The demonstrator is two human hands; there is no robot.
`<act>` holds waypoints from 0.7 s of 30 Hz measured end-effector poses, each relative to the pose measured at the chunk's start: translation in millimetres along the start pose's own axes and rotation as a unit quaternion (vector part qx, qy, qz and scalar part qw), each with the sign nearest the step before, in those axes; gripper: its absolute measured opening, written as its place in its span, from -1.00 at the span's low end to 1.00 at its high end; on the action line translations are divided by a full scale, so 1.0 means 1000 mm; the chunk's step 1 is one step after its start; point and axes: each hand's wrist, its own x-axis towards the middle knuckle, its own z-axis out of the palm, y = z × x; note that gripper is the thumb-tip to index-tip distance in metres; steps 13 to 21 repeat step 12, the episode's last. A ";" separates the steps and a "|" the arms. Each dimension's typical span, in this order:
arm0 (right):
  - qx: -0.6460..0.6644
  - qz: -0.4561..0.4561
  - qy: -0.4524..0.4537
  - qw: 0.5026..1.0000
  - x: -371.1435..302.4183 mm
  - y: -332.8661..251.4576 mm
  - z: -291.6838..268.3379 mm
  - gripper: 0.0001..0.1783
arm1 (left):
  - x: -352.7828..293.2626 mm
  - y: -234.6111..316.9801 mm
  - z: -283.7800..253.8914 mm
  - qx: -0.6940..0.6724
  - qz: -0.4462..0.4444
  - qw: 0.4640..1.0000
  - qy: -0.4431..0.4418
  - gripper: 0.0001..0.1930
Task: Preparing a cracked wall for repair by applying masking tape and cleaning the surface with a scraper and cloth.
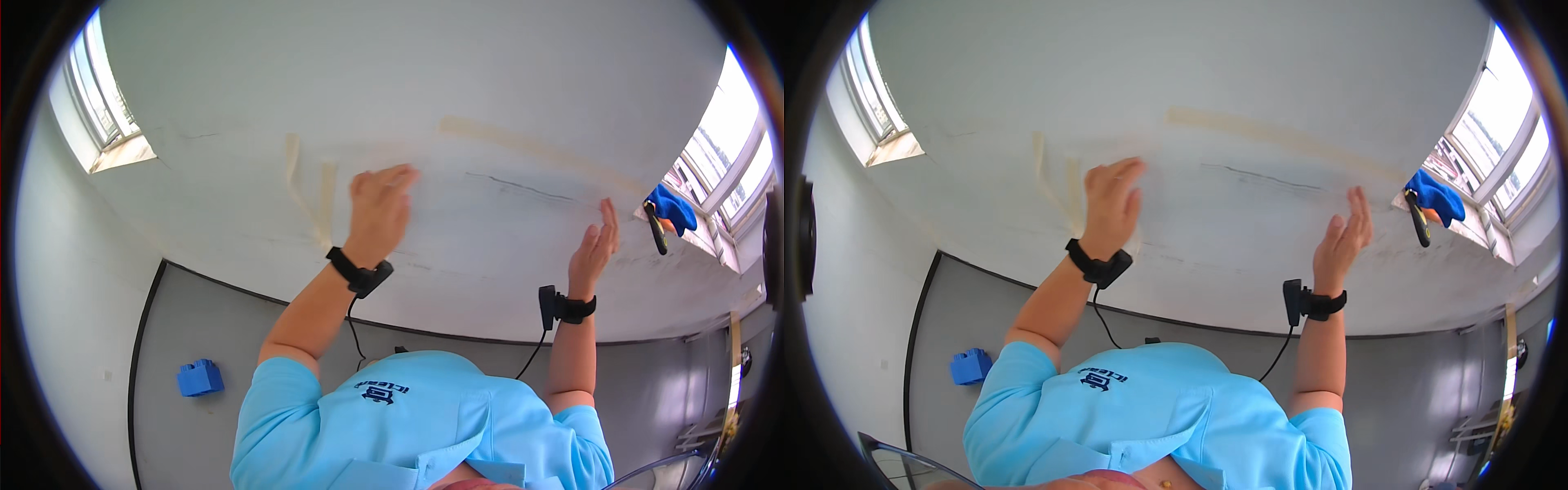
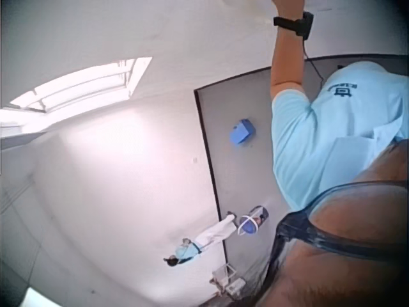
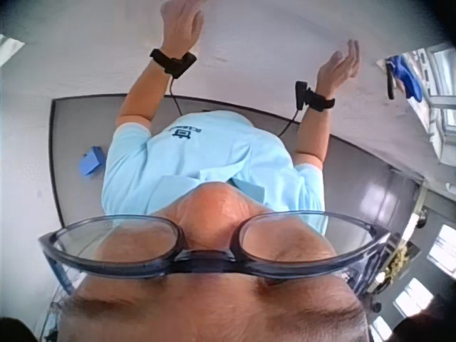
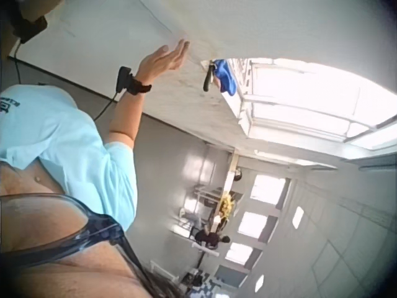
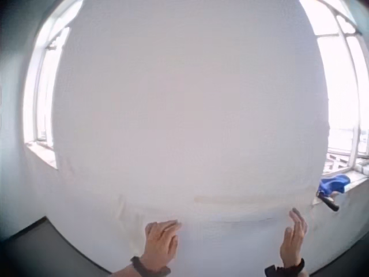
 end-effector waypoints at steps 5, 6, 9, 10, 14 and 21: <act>0.163 0.095 -0.102 0.977 -0.046 -0.041 0.040 -0.80 | -0.046 -0.039 -0.006 -0.099 -0.209 0.967 0.109 -0.71; 0.186 0.108 -0.134 0.967 -0.052 -0.051 0.050 -0.83 | -0.053 -0.040 -0.008 -0.101 -0.208 0.967 0.105 -0.71; 0.223 0.072 -0.173 0.957 -0.058 -0.092 0.078 -0.80 | -0.073 -0.041 -0.010 -0.121 -0.246 0.960 0.056 -0.74; 0.237 0.069 -0.191 0.950 -0.059 -0.103 0.089 -0.79 | -0.078 -0.042 -0.010 -0.144 -0.248 0.957 0.034 -0.74; 0.264 0.071 -0.210 0.939 -0.061 -0.126 0.110 -0.80 | -0.088 -0.045 -0.013 -0.183 -0.239 0.953 -0.019 -0.74; 0.264 0.071 -0.210 0.939 -0.061 -0.126 0.110 -0.80 | -0.088 -0.045 -0.013 -0.183 -0.239 0.953 -0.019 -0.74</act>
